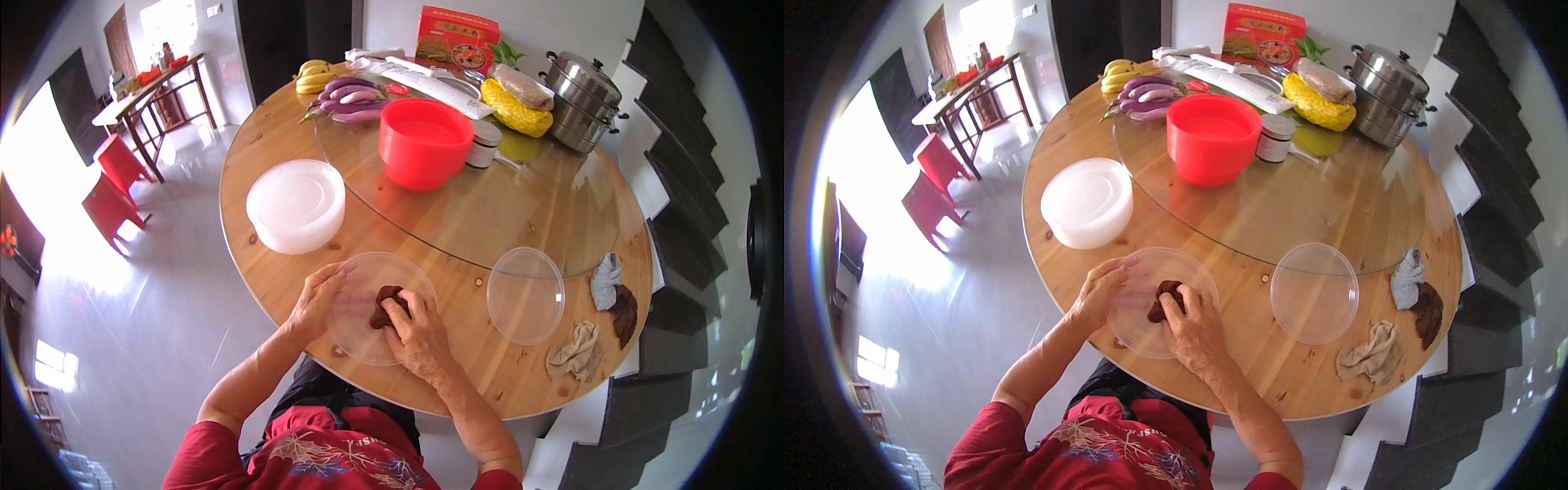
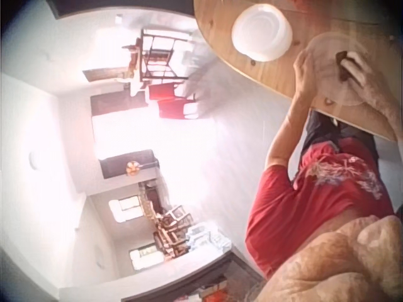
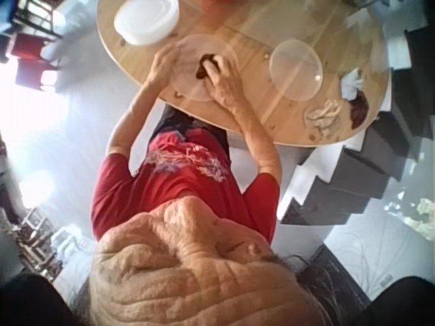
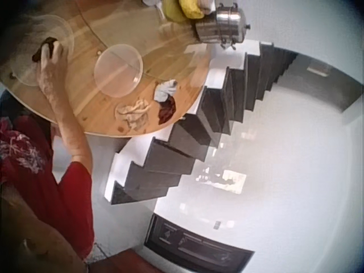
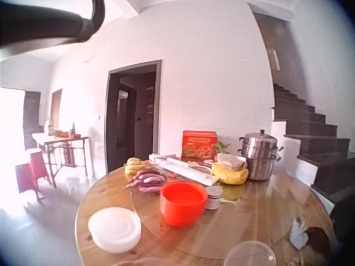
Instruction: The person wipes the inside and outside of several clear plastic lids and a red plastic bowl using a dark cloth. They handle the items one at a time, rotating them to clean different surfaces, and place them back on the wooden table after wiping.
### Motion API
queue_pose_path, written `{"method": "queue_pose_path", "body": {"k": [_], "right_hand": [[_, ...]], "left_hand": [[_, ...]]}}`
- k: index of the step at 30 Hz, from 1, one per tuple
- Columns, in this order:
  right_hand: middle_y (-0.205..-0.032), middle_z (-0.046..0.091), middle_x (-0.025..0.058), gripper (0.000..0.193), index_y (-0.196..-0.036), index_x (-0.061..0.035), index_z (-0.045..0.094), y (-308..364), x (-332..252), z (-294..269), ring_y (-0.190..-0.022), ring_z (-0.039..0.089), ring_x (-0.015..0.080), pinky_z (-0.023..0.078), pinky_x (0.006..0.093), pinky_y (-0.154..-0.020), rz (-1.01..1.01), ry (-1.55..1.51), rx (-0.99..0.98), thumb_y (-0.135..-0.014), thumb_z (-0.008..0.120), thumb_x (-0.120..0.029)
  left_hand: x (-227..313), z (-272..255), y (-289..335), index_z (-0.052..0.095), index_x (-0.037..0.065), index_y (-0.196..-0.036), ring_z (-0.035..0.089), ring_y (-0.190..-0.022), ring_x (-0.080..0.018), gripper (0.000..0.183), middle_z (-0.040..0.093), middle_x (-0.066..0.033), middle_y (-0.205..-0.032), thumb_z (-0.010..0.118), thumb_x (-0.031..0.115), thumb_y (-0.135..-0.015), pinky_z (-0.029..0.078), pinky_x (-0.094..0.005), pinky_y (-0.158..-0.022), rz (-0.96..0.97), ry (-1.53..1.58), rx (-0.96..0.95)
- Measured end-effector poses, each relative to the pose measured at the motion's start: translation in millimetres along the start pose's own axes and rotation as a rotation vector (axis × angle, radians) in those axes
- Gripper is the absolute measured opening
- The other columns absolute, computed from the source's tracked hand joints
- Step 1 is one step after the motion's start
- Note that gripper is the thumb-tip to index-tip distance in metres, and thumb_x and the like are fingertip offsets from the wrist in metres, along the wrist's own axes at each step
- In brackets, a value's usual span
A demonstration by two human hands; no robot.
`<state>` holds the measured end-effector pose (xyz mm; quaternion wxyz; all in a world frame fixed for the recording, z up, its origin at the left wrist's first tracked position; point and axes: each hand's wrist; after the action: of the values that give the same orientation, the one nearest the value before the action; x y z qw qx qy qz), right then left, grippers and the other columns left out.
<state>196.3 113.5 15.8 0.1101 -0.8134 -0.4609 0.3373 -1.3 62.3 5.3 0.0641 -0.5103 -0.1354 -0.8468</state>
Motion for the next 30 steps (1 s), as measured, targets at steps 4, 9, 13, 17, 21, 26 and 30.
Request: {"method": "queue_pose_path", "body": {"k": [4, 9, 13, 17, 21, 26, 30], "right_hand": [[-0.119, 0.049, 0.0148, 0.040, -0.112, -0.0042, 0.061, -4.3, -12.5, 13.8, -0.108, 0.048, 0.0371, 0.046, 0.0420, -0.091, -0.114, -0.065, -0.146, -0.073, 0.069, -0.006], [-0.120, 0.050, 0.0146, 0.040, -0.114, -0.0029, 0.059, -30.6, -23.6, 33.6, -0.108, 0.047, 0.0373, 0.044, 0.0419, -0.093, -0.163, -0.154, -0.160, -0.074, 0.066, -0.004], [-0.120, 0.051, 0.0135, 0.042, -0.114, -0.0028, 0.059, -52.3, -12.9, 42.6, -0.109, 0.047, 0.0354, 0.045, 0.0414, -0.093, -0.127, -0.137, -0.121, -0.073, 0.065, -0.002], [-0.113, 0.054, 0.0120, 0.037, -0.111, -0.0031, 0.060, -60.0, -1.3, 51.7, -0.101, 0.051, 0.0344, 0.047, 0.0405, -0.088, -0.127, 0.023, 0.020, -0.074, 0.060, 0.001], [-0.102, 0.054, 0.0078, 0.021, -0.096, -0.0062, 0.062, -61.1, 24.3, 39.0, -0.095, 0.053, 0.0286, 0.049, 0.0397, -0.076, -0.062, 0.481, 0.039, -0.075, 0.062, -0.008], [-0.105, 0.050, 0.0171, 0.030, -0.106, 0.0044, 0.057, -37.9, 11.6, 1.7, -0.097, 0.051, 0.0332, 0.048, 0.0409, -0.081, 0.028, 0.572, -0.243, -0.077, 0.059, -0.002], [-0.108, 0.047, 0.0232, 0.038, -0.114, 0.0131, 0.052, -19.1, -9.5, -22.8, -0.099, 0.050, 0.0368, 0.049, 0.0435, -0.081, 0.109, 0.511, -0.497, -0.080, 0.054, -0.004]], "left_hand": [[2.0, -1.2, -0.9, 0.050, -0.001, -0.127, 0.062, -0.104, -0.0279, 0.037, 0.058, -0.0175, -0.122, 0.045, 0.022, -0.099, 0.054, -0.0387, -0.087, -0.109, 0.209, -0.019], [-7.7, -7.2, -4.5, 0.058, 0.000, -0.115, 0.063, -0.094, -0.0205, 0.033, 0.064, -0.0129, -0.108, 0.045, 0.026, -0.099, 0.054, -0.0337, -0.081, -0.088, 0.129, 0.045], [-13.9, -12.5, -8.1, 0.060, 0.002, -0.109, 0.061, -0.088, -0.0139, 0.032, 0.064, -0.0071, -0.097, 0.044, 0.028, -0.100, 0.053, -0.0296, -0.075, -0.028, 0.110, 0.019], [-16.4, -9.1, -11.6, 0.057, -0.001, -0.115, 0.062, -0.091, -0.0167, 0.037, 0.062, -0.0107, -0.106, 0.042, 0.030, -0.101, 0.054, -0.0297, -0.079, 0.028, 0.040, 0.055], [-7.9, 5.3, -2.2, 0.042, -0.005, -0.128, 0.064, -0.093, -0.0284, 0.046, 0.059, -0.0199, -0.113, 0.040, 0.033, -0.102, 0.057, -0.0389, -0.078, -0.049, 0.051, 0.058], [-21.8, 5.8, -5.9, 0.043, -0.006, -0.127, 0.066, -0.091, -0.0287, 0.046, 0.060, -0.0222, -0.111, 0.043, 0.032, -0.101, 0.058, -0.0381, -0.069, 0.013, 0.072, 0.168], [-22.4, 7.7, -2.3, 0.044, -0.006, -0.125, 0.066, -0.089, -0.0280, 0.045, 0.061, -0.0214, -0.109, 0.043, 0.032, -0.101, 0.058, -0.0366, -0.066, 0.070, 0.068, 0.180]]}}
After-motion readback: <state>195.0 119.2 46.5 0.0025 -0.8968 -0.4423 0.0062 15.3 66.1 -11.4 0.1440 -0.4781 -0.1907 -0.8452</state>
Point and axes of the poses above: each hand's wrist, its own y-axis away from the middle knuckle, its own z-axis out of the palm, x = y × z
